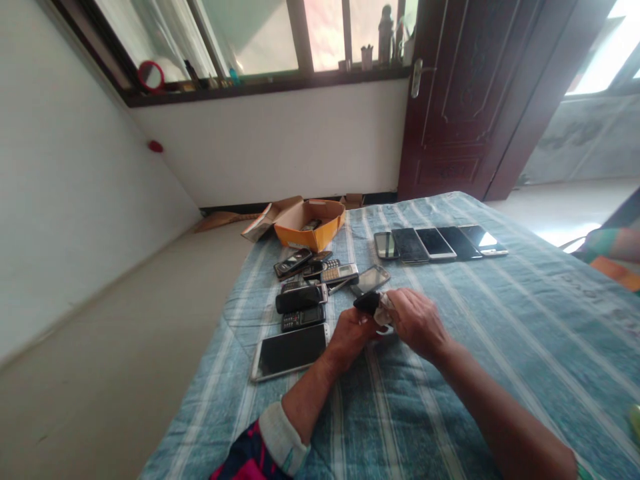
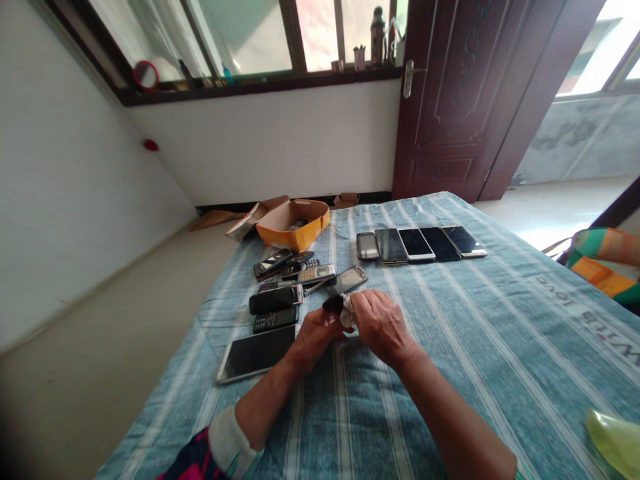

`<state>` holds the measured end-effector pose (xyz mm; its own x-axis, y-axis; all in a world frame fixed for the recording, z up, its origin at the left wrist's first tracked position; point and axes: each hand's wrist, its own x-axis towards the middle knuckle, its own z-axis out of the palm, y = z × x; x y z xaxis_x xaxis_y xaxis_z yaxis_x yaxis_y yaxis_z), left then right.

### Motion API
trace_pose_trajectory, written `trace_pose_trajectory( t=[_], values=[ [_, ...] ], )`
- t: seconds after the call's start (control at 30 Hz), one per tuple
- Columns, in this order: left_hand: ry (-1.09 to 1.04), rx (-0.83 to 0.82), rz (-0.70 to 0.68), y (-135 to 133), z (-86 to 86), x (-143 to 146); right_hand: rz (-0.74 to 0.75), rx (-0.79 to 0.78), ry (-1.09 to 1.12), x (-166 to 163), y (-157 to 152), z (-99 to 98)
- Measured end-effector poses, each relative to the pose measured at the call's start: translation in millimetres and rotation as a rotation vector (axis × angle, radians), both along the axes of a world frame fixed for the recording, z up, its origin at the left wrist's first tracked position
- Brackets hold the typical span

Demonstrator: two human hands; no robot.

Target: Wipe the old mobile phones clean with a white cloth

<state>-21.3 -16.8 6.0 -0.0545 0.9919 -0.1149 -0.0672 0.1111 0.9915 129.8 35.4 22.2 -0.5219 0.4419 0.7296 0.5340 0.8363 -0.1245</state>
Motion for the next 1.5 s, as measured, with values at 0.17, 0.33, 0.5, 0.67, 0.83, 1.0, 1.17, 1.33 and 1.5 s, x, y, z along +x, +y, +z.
trace_pose_trajectory(
  t=[0.17, 0.33, 0.5, 0.67, 0.83, 1.0, 1.17, 1.33, 1.5],
  values=[
    [0.334, 0.214, 0.146, 1, 1.9, -10, -0.052, 0.061, -0.129, 4, 3, -1.4],
    [0.632, 0.439, 0.121, -3, 5.7, -19, 0.003, 0.083, -0.178, 0, 1, -0.2],
    [0.710, 0.460, 0.083, -7, 5.9, -21, 0.035, 0.067, -0.242, -2, 0, -5.2],
    [0.738, 0.495, 0.043, -7, 3.0, -23, 0.027, 0.036, -0.276, -2, -3, -7.0],
    [0.713, 0.490, 0.034, -5, -1.8, -25, -0.024, 0.031, -0.309, -6, -8, -4.4],
    [0.750, 0.498, 0.037, -4, -1.9, -24, -0.023, 0.010, -0.335, -6, -5, -7.4],
    [0.784, 0.509, 0.045, -4, 0.9, -22, -0.008, 0.011, -0.378, 16, 4, -9.6],
    [0.785, 0.507, 0.063, -1, -0.1, -21, -0.021, -0.011, -0.387, 42, 10, -10.5],
    [0.803, 0.519, 0.053, -1, -1.7, -22, -0.062, -0.023, -0.407, 21, 2, -7.0]
  ],
)
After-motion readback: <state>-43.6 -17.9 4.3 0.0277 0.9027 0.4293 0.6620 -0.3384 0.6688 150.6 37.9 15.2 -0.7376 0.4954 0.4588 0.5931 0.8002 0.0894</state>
